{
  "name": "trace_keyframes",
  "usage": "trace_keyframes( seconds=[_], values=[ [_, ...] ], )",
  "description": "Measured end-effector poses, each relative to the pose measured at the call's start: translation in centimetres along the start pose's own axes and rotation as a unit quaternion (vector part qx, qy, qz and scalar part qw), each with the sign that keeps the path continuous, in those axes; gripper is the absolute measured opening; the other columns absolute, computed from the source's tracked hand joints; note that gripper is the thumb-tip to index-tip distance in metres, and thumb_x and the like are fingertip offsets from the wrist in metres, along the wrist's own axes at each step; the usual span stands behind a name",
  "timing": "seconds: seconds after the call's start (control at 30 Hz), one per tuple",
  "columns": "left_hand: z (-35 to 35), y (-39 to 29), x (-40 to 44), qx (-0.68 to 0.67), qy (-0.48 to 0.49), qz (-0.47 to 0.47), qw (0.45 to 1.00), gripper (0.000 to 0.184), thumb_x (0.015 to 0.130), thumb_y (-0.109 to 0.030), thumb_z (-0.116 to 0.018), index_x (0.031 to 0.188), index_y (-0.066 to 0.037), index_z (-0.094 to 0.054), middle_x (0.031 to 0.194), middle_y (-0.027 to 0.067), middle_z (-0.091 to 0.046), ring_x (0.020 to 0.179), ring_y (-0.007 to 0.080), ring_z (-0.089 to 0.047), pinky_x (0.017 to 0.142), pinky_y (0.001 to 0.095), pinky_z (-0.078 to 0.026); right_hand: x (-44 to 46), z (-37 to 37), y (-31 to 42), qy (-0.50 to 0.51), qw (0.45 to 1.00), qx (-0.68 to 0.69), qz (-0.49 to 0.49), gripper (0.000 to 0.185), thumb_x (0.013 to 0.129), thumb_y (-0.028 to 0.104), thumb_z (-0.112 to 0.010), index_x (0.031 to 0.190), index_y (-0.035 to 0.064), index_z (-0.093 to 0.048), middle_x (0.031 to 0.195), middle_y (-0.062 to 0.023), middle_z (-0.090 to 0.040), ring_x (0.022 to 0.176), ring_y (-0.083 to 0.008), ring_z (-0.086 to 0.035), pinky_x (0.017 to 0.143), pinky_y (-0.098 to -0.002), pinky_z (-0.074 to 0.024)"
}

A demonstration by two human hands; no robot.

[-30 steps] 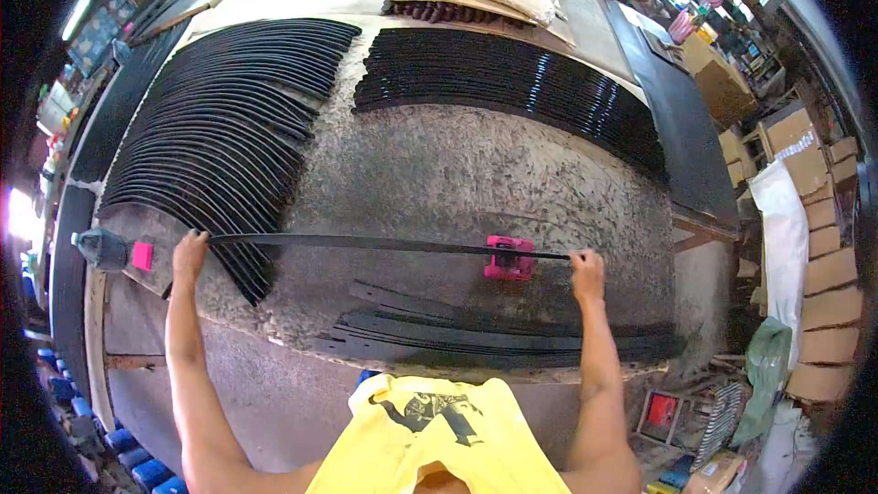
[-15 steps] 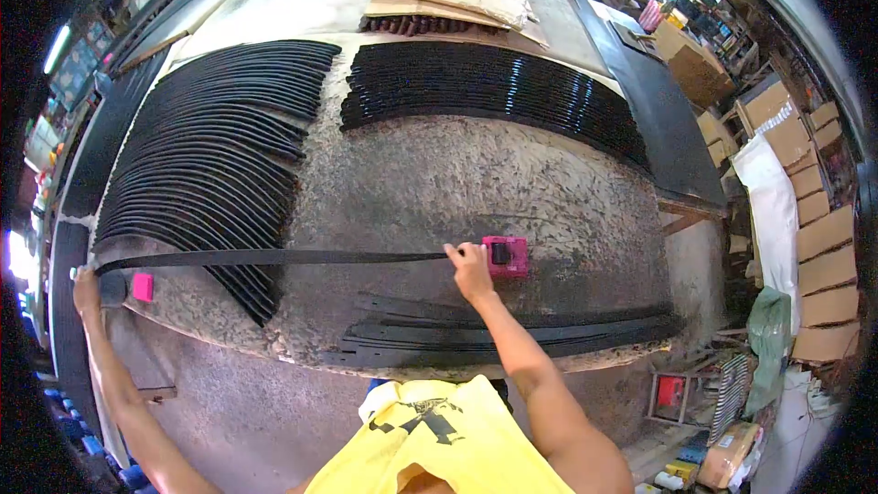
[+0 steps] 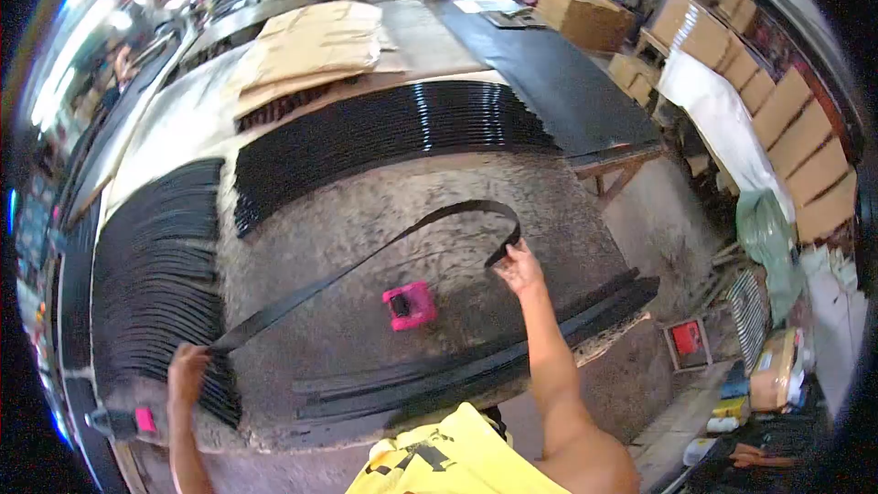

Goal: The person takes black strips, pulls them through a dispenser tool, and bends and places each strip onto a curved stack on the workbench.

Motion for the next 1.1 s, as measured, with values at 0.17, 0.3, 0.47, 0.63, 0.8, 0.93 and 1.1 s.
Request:
trace_keyframes(
  seconds=[0.17,0.3,0.47,0.63,0.8,0.93,1.1],
  values=[
    [-16.7,-6.7,10.0,-0.120,0.114,0.021,0.986,0.021,0.098,-0.022,-0.066,0.109,-0.004,-0.067,0.091,0.0007,-0.065,0.080,0.0098,-0.062,0.069,0.0244,-0.052,2.6,11.1,5.1,-0.044,0.998,-0.035,-0.039,0.039,0.102,0.008,-0.054,0.139,0.0186,-0.052,0.107,-0.0032,-0.065,0.089,-0.0216,-0.064,0.081,-0.0479,-0.0551],
    [-23.6,-8.5,13.2,-0.178,0.154,0.158,0.959,0.034,0.103,-0.038,-0.057,0.125,-0.012,-0.061,0.081,-0.0042,-0.062,0.061,0.0068,-0.057,0.050,0.0285,-0.056,-0.1,12.8,5.9,-0.029,0.984,-0.136,-0.115,0.037,0.099,0.010,-0.062,0.135,0.0160,-0.055,0.105,-0.0022,-0.065,0.085,-0.0200,-0.064,0.085,-0.0480,-0.0539],
    [-28.5,0.3,13.8,-0.268,0.198,0.251,0.909,0.037,0.105,-0.039,-0.050,0.129,-0.013,-0.059,0.073,-0.0031,-0.057,0.062,0.0098,-0.062,0.052,0.0338,-0.059,0.6,17.1,5.9,-0.057,0.939,-0.268,-0.206,0.029,0.098,0.013,-0.063,0.126,0.0120,-0.058,0.098,-0.0045,-0.064,0.078,-0.0196,-0.063,0.084,-0.0500,-0.0551],
    [-28.3,5.9,12.3,-0.230,0.108,0.359,0.898,0.034,0.106,-0.041,-0.047,0.124,-0.015,-0.060,0.069,-0.0020,-0.054,0.067,0.0168,-0.068,0.055,0.0350,-0.059,3.8,21.3,9.8,-0.170,0.833,-0.507,-0.143,0.022,0.103,0.022,-0.053,0.111,0.0036,-0.062,0.093,-0.0069,-0.059,0.073,-0.0206,-0.060,0.071,-0.0410,-0.0519],
    [-28.4,10.4,12.1,-0.283,0.110,0.331,0.894,0.035,0.106,-0.043,-0.047,0.120,-0.014,-0.061,0.083,-0.0002,-0.065,0.069,0.0170,-0.068,0.054,0.0318,-0.054,6.4,23.3,11.7,-0.194,0.758,-0.602,-0.160,0.063,0.105,0.055,-0.040,0.128,-0.0008,-0.059,0.112,-0.0179,-0.067,0.059,-0.0198,-0.053,0.058,-0.0361,-0.0461],
    [-28.2,10.2,11.7,-0.295,0.109,0.306,0.899,0.037,0.105,-0.045,-0.048,0.119,-0.014,-0.062,0.087,-0.0007,-0.065,0.067,0.0151,-0.064,0.056,0.0308,-0.051,7.9,24.3,12.3,-0.189,0.746,-0.612,-0.183,0.081,0.101,0.067,-0.034,0.137,-0.0031,-0.055,0.121,-0.0234,-0.066,0.073,-0.0254,-0.061,0.066,-0.0402,-0.0486],
    [-26.7,10.8,12.1,-0.071,0.044,0.172,0.982,0.045,0.107,-0.042,-0.046,0.113,-0.002,-0.064,0.096,0.0090,-0.068,0.083,0.0240,-0.067,0.071,0.0346,-0.054,7.9,21.3,13.8,-0.180,0.556,-0.798,-0.149,0.084,0.101,0.068,-0.027,0.139,-0.0020,-0.054,0.128,-0.0276,-0.063,0.110,-0.0377,-0.066,0.098,-0.0522,-0.0446]
  ],
)
Point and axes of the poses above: each hand's wrist, its own x-axis towards the middle knuckle, its own z-axis out of the back of the hand, y = z × x, the point moved 10 cm from there along x, towards the middle knuckle
